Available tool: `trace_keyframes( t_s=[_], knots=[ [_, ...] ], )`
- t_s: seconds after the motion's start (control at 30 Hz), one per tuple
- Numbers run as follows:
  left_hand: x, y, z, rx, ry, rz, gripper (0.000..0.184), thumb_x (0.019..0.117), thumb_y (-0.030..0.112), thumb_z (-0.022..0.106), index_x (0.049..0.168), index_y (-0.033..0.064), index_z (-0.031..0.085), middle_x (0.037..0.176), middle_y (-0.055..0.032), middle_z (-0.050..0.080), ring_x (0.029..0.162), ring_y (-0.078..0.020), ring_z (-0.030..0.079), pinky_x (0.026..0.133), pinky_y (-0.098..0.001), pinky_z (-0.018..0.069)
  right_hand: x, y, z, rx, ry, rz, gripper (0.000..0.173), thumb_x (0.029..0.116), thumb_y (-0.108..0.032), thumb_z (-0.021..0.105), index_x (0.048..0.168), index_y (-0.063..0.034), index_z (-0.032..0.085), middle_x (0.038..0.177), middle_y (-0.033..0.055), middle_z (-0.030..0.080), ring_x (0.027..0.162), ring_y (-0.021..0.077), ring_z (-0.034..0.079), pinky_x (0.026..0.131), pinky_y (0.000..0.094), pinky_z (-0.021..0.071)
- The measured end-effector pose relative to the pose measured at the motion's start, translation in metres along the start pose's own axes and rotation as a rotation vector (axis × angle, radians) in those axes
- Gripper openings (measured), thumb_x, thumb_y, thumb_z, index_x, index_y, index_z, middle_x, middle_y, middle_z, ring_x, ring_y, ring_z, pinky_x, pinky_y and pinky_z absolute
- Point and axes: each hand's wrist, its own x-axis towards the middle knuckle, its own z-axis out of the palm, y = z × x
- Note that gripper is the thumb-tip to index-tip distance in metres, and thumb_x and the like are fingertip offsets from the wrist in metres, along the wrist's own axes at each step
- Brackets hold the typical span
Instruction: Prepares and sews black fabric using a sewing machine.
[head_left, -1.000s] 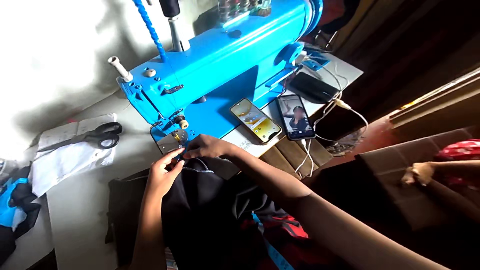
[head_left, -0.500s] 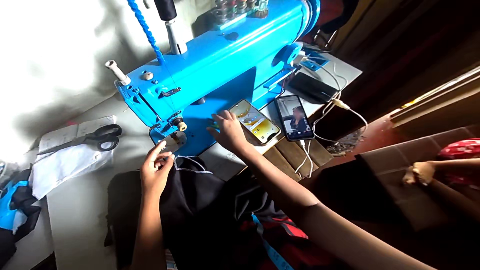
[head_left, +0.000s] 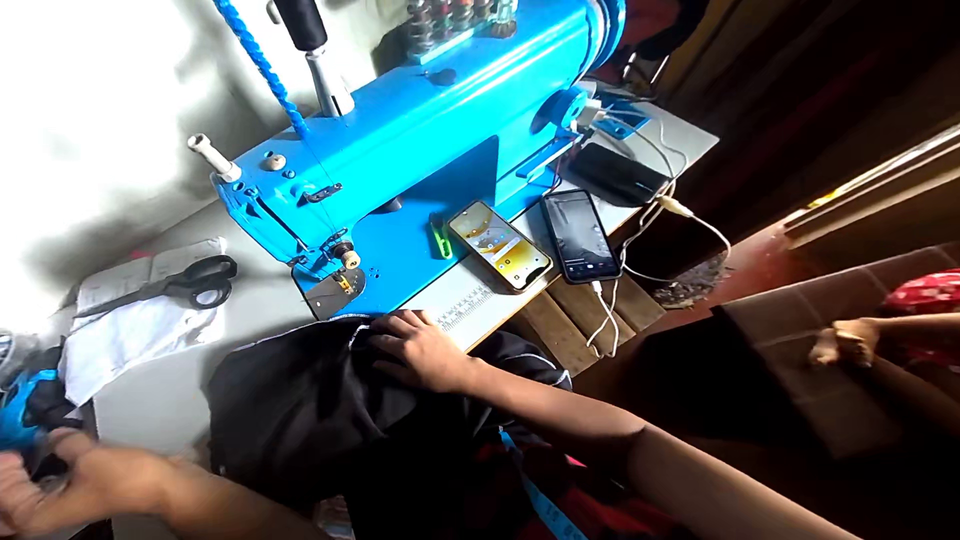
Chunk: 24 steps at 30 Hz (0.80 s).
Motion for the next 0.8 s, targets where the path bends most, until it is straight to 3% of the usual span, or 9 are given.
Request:
trace_keyframes(
  t_s=[0.13,0.23,0.33,0.4,0.5,0.57,0.67,0.73,0.8],
  knots=[
    [-0.057,0.068,-0.004,0.020,-0.783,0.261,0.038,0.0995,0.017,0.062,0.119,-0.0151,0.065,0.119,-0.0297,0.066,0.110,-0.0247,0.065,0.098,-0.0347,0.0519,0.000,-0.001,0.000,-0.011,0.005,-0.004,0.040,0.1038,-0.037,0.055,0.129,-0.0104,0.069,0.139,0.0115,0.063,0.134,0.0315,0.054,0.110,0.0531,0.0402],
    [-0.105,0.084,0.018,0.099,-1.184,0.367,0.035,0.0949,0.021,0.068,0.118,-0.0048,0.072,0.127,-0.0243,0.067,0.122,-0.0340,0.064,0.106,-0.0484,0.0499,-0.001,0.000,0.005,-0.001,0.031,-0.001,0.039,0.1033,-0.039,0.056,0.128,-0.0126,0.071,0.136,0.0104,0.065,0.132,0.0306,0.056,0.108,0.0533,0.0411],
    [-0.133,0.080,0.035,0.205,-1.205,0.394,0.034,0.0927,0.013,0.068,0.123,-0.0026,0.071,0.127,-0.0226,0.068,0.122,-0.0394,0.064,0.103,-0.0609,0.0476,-0.001,0.000,0.002,0.048,0.050,0.007,0.038,0.1031,-0.038,0.056,0.127,-0.0120,0.072,0.134,0.0105,0.066,0.131,0.0298,0.057,0.109,0.0517,0.0413],
    [-0.142,0.079,0.040,0.223,-1.147,0.404,0.029,0.0922,0.008,0.067,0.119,-0.0015,0.073,0.122,-0.0221,0.069,0.117,-0.0404,0.065,0.099,-0.0630,0.0478,-0.001,0.001,-0.002,0.101,0.053,0.020,0.038,0.1033,-0.037,0.057,0.126,-0.0106,0.072,0.133,0.0109,0.067,0.129,0.0297,0.057,0.108,0.0513,0.0418],
    [-0.150,0.073,0.043,0.140,-1.049,0.429,0.018,0.0909,0.004,0.065,0.103,-0.0019,0.077,0.112,-0.0222,0.072,0.111,-0.0393,0.067,0.098,-0.0575,0.0501,0.004,0.005,-0.004,0.224,0.121,0.036,0.035,0.1019,-0.031,0.061,0.123,-0.0069,0.073,0.129,0.0145,0.068,0.121,0.0321,0.062,0.100,0.0529,0.0461],
    [-0.153,0.067,0.043,0.090,-1.001,0.441,0.018,0.0913,0.004,0.064,0.100,-0.0028,0.077,0.110,-0.0226,0.072,0.110,-0.0385,0.067,0.099,-0.0535,0.0508,0.011,0.010,-0.003,0.287,0.194,0.050,0.030,0.1000,-0.026,0.064,0.120,-0.0057,0.073,0.126,0.0168,0.067,0.117,0.0326,0.064,0.097,0.0521,0.0500],
    [-0.155,0.064,0.041,0.049,-0.975,0.412,0.019,0.0939,0.007,0.063,0.103,-0.0022,0.078,0.108,-0.0209,0.073,0.107,-0.0339,0.069,0.098,-0.0476,0.0525,0.026,0.017,0.001,0.300,0.277,0.075,0.034,0.0956,-0.016,0.069,0.128,-0.0039,0.068,0.118,0.0180,0.067,0.106,0.0323,0.067,0.090,0.0494,0.0558],
    [-0.156,0.063,0.040,0.031,-0.958,0.389,0.020,0.0936,0.007,0.064,0.106,-0.0025,0.077,0.107,-0.0202,0.074,0.105,-0.0323,0.070,0.097,-0.0469,0.0533,0.034,0.016,-0.004,0.252,0.208,0.118,0.037,0.0960,-0.017,0.069,0.132,-0.0061,0.066,0.119,0.0168,0.068,0.107,0.0330,0.067,0.088,0.0516,0.0559],
    [-0.156,0.063,0.040,0.009,-0.946,0.352,0.022,0.0935,0.007,0.065,0.110,-0.0047,0.074,0.107,-0.0208,0.075,0.104,-0.0317,0.071,0.097,-0.0467,0.0542,0.039,0.013,-0.013,0.214,0.096,0.153,0.031,0.0978,-0.018,0.067,0.126,-0.0075,0.070,0.119,0.0155,0.069,0.112,0.0340,0.066,0.090,0.0538,0.0542]
  ],
)
